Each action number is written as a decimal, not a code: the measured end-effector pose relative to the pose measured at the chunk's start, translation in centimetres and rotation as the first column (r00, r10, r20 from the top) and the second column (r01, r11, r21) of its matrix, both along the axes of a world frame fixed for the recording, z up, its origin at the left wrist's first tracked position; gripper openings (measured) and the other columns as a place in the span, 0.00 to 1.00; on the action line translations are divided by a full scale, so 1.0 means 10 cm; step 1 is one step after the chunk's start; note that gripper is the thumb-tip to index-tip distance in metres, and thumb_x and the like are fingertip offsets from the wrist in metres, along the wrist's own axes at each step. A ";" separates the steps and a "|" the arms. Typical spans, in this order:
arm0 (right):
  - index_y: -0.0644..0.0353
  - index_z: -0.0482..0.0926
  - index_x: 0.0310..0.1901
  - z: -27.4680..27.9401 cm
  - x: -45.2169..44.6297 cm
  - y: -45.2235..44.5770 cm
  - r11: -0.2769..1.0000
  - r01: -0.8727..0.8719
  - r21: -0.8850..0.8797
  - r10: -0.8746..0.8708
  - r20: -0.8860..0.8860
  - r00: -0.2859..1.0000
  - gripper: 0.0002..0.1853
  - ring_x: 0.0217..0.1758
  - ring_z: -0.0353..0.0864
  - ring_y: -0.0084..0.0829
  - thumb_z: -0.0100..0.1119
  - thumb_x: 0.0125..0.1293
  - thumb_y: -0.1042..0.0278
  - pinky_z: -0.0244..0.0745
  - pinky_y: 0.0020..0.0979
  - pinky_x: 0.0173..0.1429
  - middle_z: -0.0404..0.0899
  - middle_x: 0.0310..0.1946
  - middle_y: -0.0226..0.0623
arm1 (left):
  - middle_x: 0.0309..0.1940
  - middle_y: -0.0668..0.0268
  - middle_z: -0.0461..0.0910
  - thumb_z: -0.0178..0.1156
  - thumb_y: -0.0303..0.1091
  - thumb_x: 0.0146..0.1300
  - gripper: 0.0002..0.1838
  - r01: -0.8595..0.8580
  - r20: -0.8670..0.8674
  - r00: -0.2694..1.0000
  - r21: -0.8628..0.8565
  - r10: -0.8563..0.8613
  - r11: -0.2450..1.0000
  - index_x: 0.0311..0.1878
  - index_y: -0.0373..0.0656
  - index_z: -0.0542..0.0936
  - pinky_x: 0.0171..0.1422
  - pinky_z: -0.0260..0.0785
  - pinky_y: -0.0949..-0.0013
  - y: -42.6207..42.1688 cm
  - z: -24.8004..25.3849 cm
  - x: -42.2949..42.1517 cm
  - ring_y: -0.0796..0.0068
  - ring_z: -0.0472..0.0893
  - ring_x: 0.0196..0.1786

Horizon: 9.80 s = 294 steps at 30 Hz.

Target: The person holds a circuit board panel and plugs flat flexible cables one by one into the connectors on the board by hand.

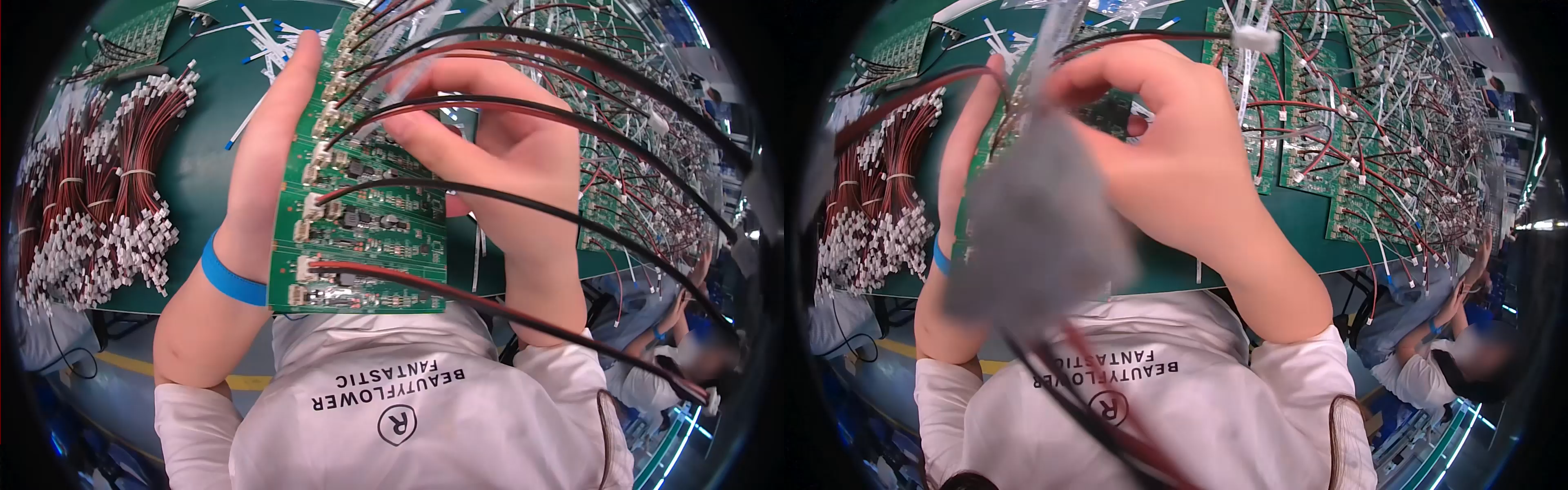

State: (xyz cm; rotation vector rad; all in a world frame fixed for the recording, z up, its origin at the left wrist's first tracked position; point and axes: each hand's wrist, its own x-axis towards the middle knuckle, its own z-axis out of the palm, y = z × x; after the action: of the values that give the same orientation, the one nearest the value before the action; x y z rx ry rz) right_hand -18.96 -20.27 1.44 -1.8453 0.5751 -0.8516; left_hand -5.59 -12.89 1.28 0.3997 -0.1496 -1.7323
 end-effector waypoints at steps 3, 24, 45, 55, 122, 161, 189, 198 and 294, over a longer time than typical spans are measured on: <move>0.67 0.81 0.36 0.05 0.00 0.03 0.974 -0.033 -0.225 0.008 -0.113 0.994 0.12 0.41 0.76 0.24 0.67 0.46 0.83 0.71 0.23 0.44 0.79 0.37 0.35 | 0.41 0.61 0.79 0.37 0.48 0.72 0.25 0.038 -0.090 0.994 -0.218 -0.059 0.975 0.53 0.36 0.72 0.46 0.73 0.71 -0.08 -0.23 0.11 0.72 0.79 0.40; 0.66 0.79 0.32 -0.05 0.03 0.07 0.985 -0.013 -0.171 0.004 -0.057 0.998 0.08 0.40 0.76 0.23 0.67 0.49 0.83 0.73 0.21 0.42 0.75 0.35 0.33 | 0.51 0.57 0.75 0.32 0.51 0.73 0.28 0.021 -0.199 0.977 -0.249 -0.073 0.968 0.60 0.37 0.67 0.55 0.71 0.65 -0.10 -0.28 0.09 0.66 0.78 0.48; 0.61 0.79 0.49 0.06 -0.09 -0.02 0.992 -0.016 -0.123 0.004 -0.092 0.996 0.18 0.29 0.71 0.14 0.52 0.56 0.83 0.66 0.15 0.22 0.73 0.33 0.29 | 0.53 0.52 0.74 0.37 0.50 0.71 0.27 0.089 -0.228 0.963 -0.223 -0.141 0.971 0.61 0.39 0.67 0.56 0.72 0.55 -0.11 -0.31 0.10 0.59 0.77 0.52; 0.68 0.72 0.48 0.07 -0.10 -0.21 0.864 0.494 -0.097 -0.406 0.443 0.799 0.13 0.32 0.75 0.20 0.50 0.60 0.83 0.73 0.21 0.33 0.73 0.36 0.34 | 0.61 0.42 0.60 0.48 0.54 0.65 0.40 0.142 -0.158 0.972 -0.204 -0.176 0.969 0.68 0.30 0.50 0.63 0.64 0.47 -0.09 -0.28 0.24 0.46 0.69 0.57; 0.63 0.80 0.32 0.18 -0.02 0.26 0.924 -0.025 -0.381 -0.010 -0.090 0.996 0.11 0.26 0.71 0.19 0.67 0.45 0.84 0.68 0.18 0.26 0.77 0.27 0.31 | 0.63 0.50 0.62 0.50 0.29 0.65 0.33 -0.259 0.700 0.243 -0.621 0.672 0.740 0.70 0.33 0.50 0.66 0.60 0.63 0.16 -0.20 0.03 0.64 0.68 0.62; 0.69 0.77 0.34 0.05 0.05 0.31 0.857 -0.168 -0.487 0.055 -0.237 0.970 0.13 0.36 0.78 0.42 0.66 0.42 0.83 0.76 0.36 0.45 0.77 0.32 0.39 | 0.47 0.51 0.77 0.28 0.57 0.70 0.34 -0.166 0.311 0.930 -0.113 0.194 0.980 0.57 0.35 0.70 0.49 0.74 0.66 0.05 0.03 0.01 0.66 0.79 0.44; 0.67 0.68 0.40 -0.31 0.00 0.30 0.846 0.195 -0.497 -0.183 0.072 0.980 0.12 0.36 0.72 0.33 0.52 0.53 0.85 0.67 0.26 0.33 0.66 0.49 0.49 | 0.39 0.61 0.78 0.34 0.66 0.65 0.34 -0.555 -0.134 0.830 -0.111 0.541 0.825 0.51 0.44 0.72 0.44 0.74 0.58 -0.15 0.03 0.48 0.67 0.78 0.39; 0.64 0.76 0.43 -0.33 0.39 0.14 0.698 -0.038 -0.715 -0.340 -0.378 0.861 0.20 0.45 0.69 0.51 0.68 0.47 0.67 0.65 0.46 0.50 0.70 0.41 0.50 | 0.41 0.54 0.78 0.38 0.67 0.61 0.37 -0.448 -0.296 0.872 -0.156 0.391 0.880 0.50 0.39 0.73 0.44 0.74 0.55 -0.17 -0.05 0.49 0.56 0.79 0.39; 0.62 0.81 0.26 0.14 0.07 0.26 0.936 -0.099 -0.337 0.050 -0.151 0.987 0.06 0.28 0.78 0.32 0.66 0.42 0.79 0.73 0.31 0.51 0.79 0.23 0.33 | 0.50 0.47 0.75 0.34 0.50 0.70 0.29 -0.105 -0.002 0.994 -0.057 0.105 0.993 0.61 0.36 0.64 0.51 0.73 0.54 -0.14 -0.13 0.20 0.52 0.78 0.45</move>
State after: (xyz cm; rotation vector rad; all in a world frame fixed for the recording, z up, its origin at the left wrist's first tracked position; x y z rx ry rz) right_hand -18.27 -17.68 2.80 -2.2459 0.4593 -0.8140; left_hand -3.61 -14.31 -0.05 0.3602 -0.1752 -1.6209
